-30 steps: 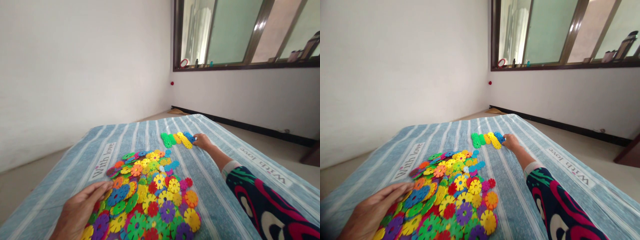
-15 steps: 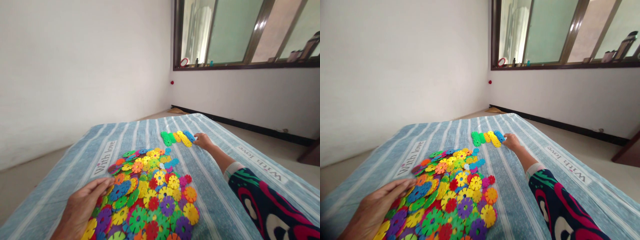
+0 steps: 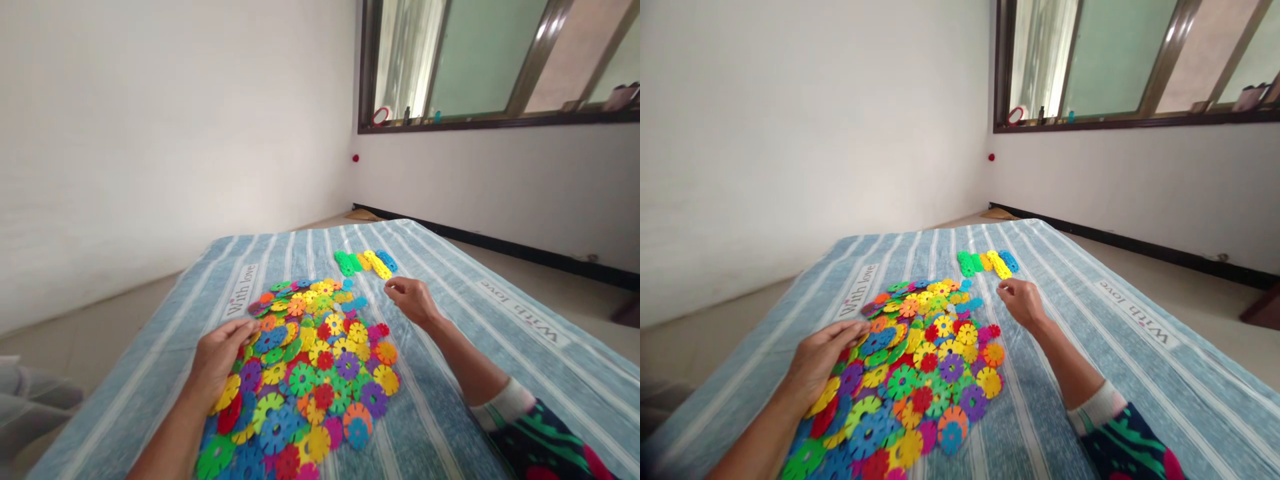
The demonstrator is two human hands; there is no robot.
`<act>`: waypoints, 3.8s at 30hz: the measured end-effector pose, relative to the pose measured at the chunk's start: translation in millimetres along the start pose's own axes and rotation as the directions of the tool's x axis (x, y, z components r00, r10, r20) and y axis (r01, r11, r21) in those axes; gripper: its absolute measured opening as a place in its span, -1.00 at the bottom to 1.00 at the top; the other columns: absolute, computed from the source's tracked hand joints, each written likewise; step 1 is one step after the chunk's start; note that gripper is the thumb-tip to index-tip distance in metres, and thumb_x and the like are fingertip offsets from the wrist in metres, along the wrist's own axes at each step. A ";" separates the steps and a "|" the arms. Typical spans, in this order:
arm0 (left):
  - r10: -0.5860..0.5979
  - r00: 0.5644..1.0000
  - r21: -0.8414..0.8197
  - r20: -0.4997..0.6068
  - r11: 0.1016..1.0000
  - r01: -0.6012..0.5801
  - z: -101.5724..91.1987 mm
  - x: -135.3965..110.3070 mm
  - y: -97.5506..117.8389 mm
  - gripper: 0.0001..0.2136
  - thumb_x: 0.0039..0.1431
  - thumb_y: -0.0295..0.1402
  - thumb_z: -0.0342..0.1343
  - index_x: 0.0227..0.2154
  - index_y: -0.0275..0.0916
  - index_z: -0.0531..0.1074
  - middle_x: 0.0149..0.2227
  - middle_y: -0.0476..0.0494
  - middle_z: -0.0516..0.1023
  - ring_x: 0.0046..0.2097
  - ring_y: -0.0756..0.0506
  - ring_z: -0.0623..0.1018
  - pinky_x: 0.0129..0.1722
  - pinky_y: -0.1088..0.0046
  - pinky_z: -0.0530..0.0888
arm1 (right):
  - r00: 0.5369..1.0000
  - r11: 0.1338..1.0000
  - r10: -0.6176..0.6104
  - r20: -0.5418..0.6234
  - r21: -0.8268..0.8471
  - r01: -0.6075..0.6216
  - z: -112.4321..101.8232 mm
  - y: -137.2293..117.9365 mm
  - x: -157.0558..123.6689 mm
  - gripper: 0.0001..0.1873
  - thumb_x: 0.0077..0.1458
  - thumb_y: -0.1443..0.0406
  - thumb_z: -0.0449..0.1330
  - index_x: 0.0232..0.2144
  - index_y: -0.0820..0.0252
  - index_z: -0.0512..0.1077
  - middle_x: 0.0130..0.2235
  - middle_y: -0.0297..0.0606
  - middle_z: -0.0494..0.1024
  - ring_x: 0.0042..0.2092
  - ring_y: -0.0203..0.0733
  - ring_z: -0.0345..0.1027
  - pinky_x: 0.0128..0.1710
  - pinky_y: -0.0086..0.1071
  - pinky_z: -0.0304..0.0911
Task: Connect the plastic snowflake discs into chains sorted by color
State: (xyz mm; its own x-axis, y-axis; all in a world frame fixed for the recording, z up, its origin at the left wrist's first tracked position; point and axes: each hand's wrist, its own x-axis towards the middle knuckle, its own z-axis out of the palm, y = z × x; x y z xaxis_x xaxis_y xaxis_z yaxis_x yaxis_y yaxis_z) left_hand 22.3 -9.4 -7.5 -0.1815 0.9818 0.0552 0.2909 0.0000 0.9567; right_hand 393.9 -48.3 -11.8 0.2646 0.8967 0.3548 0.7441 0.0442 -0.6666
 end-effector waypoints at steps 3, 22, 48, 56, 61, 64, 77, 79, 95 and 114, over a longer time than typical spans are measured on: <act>0.013 1.000 -0.040 0.001 0.999 -0.013 0.8 0.2 -2.4 -0.68 -0.24 -0.12 0.24 -0.44 -0.24 0.58 -0.40 -0.11 0.65 -0.25 -0.15 0.61 -0.25 0.41 0.52 | 0.997 0.999 -0.033 0.064 0.023 0.032 7.1 -11.9 -27.9 -0.77 0.04 0.21 0.10 -0.43 0.14 0.53 -0.56 -0.36 0.50 -0.51 -0.28 0.32 -0.46 -0.46 0.14; 0.050 0.998 -0.092 0.026 0.995 -0.047 2.3 -9.3 -2.7 -0.71 -0.21 -0.17 0.23 -0.46 -0.30 0.57 -0.48 -0.11 0.62 -0.31 -0.12 0.56 -0.26 0.40 0.42 | 0.825 0.827 -0.561 0.066 -0.013 0.563 43.3 -57.1 -116.3 -0.86 0.19 0.27 0.13 -0.36 0.11 0.49 -0.22 -0.16 0.51 -0.15 -0.11 0.36 -0.13 -0.22 0.29; 0.079 0.997 -0.121 0.019 0.990 -0.076 6.9 -3.4 -19.0 -0.75 -0.19 -0.17 0.22 -0.50 -0.26 0.58 -0.54 -0.09 0.57 -0.37 -0.12 0.53 -0.34 0.41 0.37 | 0.661 0.671 -0.734 0.157 0.012 0.742 70.8 -122.7 -126.6 -0.90 0.17 0.27 0.17 -0.32 0.18 0.46 -0.10 -0.09 0.47 0.08 0.04 0.23 0.06 -0.01 0.23; 0.070 0.997 -0.131 0.028 0.989 -0.066 7.1 -5.2 -17.4 -0.76 -0.20 -0.17 0.23 -0.51 -0.25 0.58 -0.54 -0.08 0.57 -0.36 -0.11 0.53 -0.33 0.42 0.38 | 0.665 0.697 -0.704 0.249 0.064 0.714 61.7 -118.7 -131.8 -0.83 0.06 0.31 0.24 -0.25 0.19 0.49 0.01 -0.05 0.43 0.14 0.07 0.18 0.14 0.00 0.16; 0.062 0.998 -0.139 0.019 0.988 -0.059 8.0 -5.1 -17.5 -0.76 -0.22 -0.18 0.25 -0.52 -0.25 0.58 -0.56 -0.07 0.56 -0.38 -0.09 0.51 -0.37 0.44 0.38 | 0.690 0.716 -0.684 0.237 0.036 0.697 58.7 -110.5 -131.7 -0.89 0.10 0.29 0.20 -0.29 0.18 0.47 0.00 -0.06 0.43 0.15 0.07 0.18 0.13 0.03 0.16; 0.057 0.998 -0.142 0.018 0.988 -0.054 8.2 -5.7 -16.9 -0.76 -0.22 -0.18 0.25 -0.52 -0.25 0.58 -0.57 -0.06 0.55 -0.39 -0.08 0.51 -0.38 0.45 0.37 | 0.689 0.712 -0.689 0.223 0.033 0.701 57.6 -110.2 -132.1 -0.89 0.10 0.34 0.17 -0.27 0.18 0.46 -0.02 -0.07 0.44 0.13 0.05 0.19 0.12 0.01 0.18; 0.050 0.999 -0.144 0.018 0.988 -0.047 8.7 -7.8 -13.5 -0.72 -0.25 -0.14 0.27 -0.51 -0.25 0.59 -0.55 -0.08 0.56 -0.36 -0.11 0.52 -0.37 0.43 0.39 | 0.653 0.707 -0.684 0.324 0.073 0.704 54.4 -115.1 -138.2 -0.72 -0.06 0.42 0.14 -0.23 0.19 0.46 0.08 -0.09 0.39 0.19 0.06 0.12 0.16 0.01 0.11; 0.052 0.998 -0.142 0.017 0.989 -0.049 8.9 -7.6 -13.8 -0.72 -0.25 -0.14 0.27 -0.51 -0.25 0.59 -0.55 -0.08 0.56 -0.37 -0.11 0.53 -0.38 0.42 0.39 | 0.649 0.706 -0.682 0.336 0.075 0.704 53.6 -115.8 -138.0 -0.70 -0.06 0.39 0.16 -0.19 0.19 0.46 0.09 -0.08 0.39 0.20 0.07 0.12 0.16 0.02 0.11; 0.078 0.997 -0.116 0.015 0.990 -0.076 9.2 -4.9 -17.8 -0.77 -0.19 -0.19 0.21 -0.53 -0.26 0.57 -0.58 -0.06 0.54 -0.41 -0.09 0.50 -0.41 0.44 0.34 | 0.690 0.698 -0.716 0.107 0.152 0.700 65.4 -108.6 -134.4 -0.81 0.24 0.37 0.06 -0.33 0.17 0.48 -0.06 -0.11 0.50 0.05 -0.07 0.31 0.09 -0.07 0.27; 0.070 0.997 -0.125 0.024 0.990 -0.066 10.2 -8.3 -13.9 -0.79 -0.20 -0.20 0.21 -0.54 -0.25 0.55 -0.61 -0.04 0.51 -0.42 -0.08 0.48 -0.43 0.45 0.32 | 0.637 0.706 -0.704 0.315 0.212 0.676 59.9 -127.9 -145.8 -0.92 0.08 0.30 0.22 -0.42 0.19 0.49 0.04 -0.12 0.45 0.22 0.05 0.13 0.19 0.03 0.10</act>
State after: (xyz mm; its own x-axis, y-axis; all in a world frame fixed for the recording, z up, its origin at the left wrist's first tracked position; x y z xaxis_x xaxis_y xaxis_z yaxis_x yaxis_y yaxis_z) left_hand 29.3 -15.6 -24.2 -0.1380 0.9837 0.1151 0.1831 -0.0889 0.9791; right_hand 223.5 -158.3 -17.5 -0.5482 0.6787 0.4887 0.5743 0.7303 -0.3699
